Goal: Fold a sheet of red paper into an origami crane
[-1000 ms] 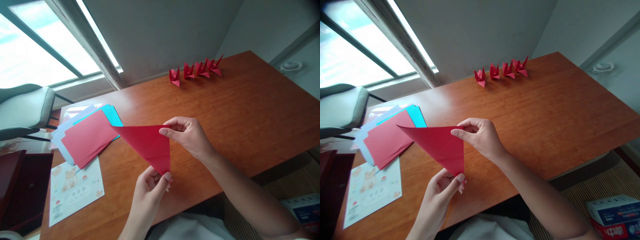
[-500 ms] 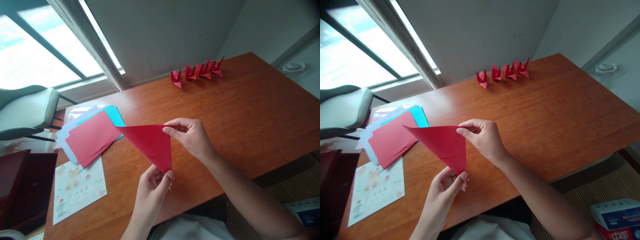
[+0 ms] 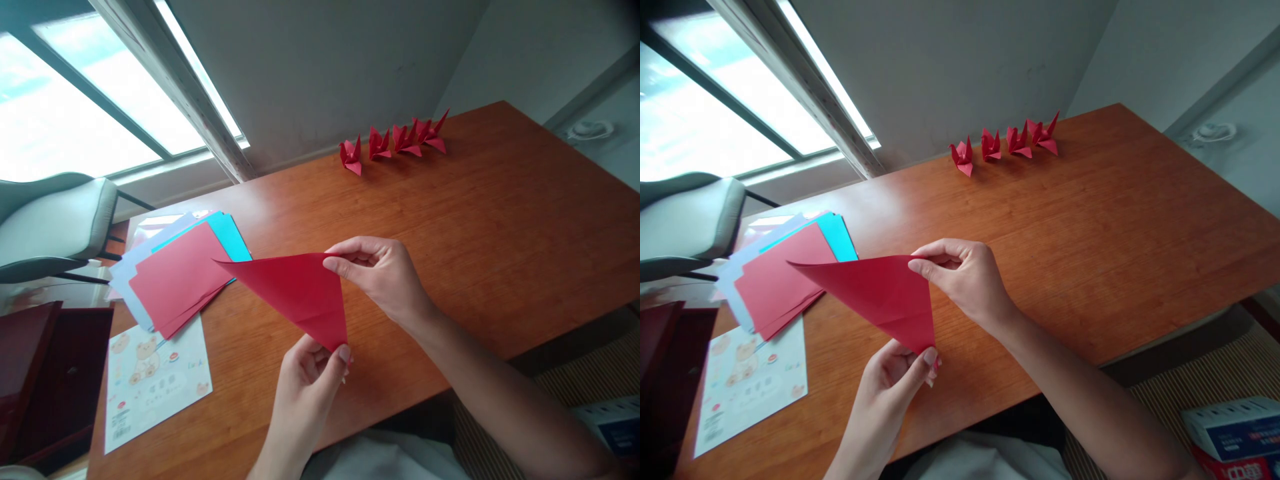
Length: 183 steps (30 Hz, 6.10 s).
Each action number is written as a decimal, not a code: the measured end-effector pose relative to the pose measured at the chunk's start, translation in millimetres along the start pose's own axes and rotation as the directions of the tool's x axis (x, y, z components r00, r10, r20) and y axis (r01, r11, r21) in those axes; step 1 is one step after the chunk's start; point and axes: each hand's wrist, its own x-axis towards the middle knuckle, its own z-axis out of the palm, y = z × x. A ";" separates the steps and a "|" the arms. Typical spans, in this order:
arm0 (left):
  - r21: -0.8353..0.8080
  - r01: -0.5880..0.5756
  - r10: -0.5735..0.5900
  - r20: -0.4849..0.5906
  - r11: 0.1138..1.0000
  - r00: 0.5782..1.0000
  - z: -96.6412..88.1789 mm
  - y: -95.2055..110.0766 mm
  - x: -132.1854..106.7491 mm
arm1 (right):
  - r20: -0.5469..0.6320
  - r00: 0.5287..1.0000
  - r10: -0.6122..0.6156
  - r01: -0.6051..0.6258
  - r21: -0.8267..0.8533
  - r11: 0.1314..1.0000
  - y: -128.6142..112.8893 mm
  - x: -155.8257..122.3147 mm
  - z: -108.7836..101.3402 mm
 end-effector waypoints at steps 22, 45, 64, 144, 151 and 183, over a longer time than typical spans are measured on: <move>-0.024 0.051 -0.053 -0.053 0.998 0.997 10.0 19.2 -9.7 | -0.033 0.999 0.012 -0.013 -0.040 0.999 -4.4 0.3 -0.3; -0.086 -0.033 0.020 -0.141 0.996 0.990 5.6 12.0 8.5 | 0.016 0.997 -0.077 0.079 -0.149 0.986 -2.6 0.0 -3.0; -0.192 -0.007 -0.014 -0.106 0.981 0.994 5.0 12.5 8.5 | 0.025 0.997 -0.072 0.075 -0.156 0.985 -2.2 0.4 -4.8; -0.121 -0.039 0.020 -0.151 0.992 0.988 -1.1 12.3 3.8 | 0.125 0.903 -0.410 0.421 -0.443 0.792 -11.2 -9.1 -1.8; -0.112 -0.039 0.022 -0.149 0.993 0.989 -1.0 11.2 6.4 | 0.064 0.938 -0.340 0.342 -0.321 0.883 -7.9 -10.0 -0.5; 0.024 -0.105 0.105 0.008 0.994 0.994 -36.2 22.9 11.8 | 0.228 0.947 0.226 -0.221 -0.048 0.974 2.0 12.7 -20.3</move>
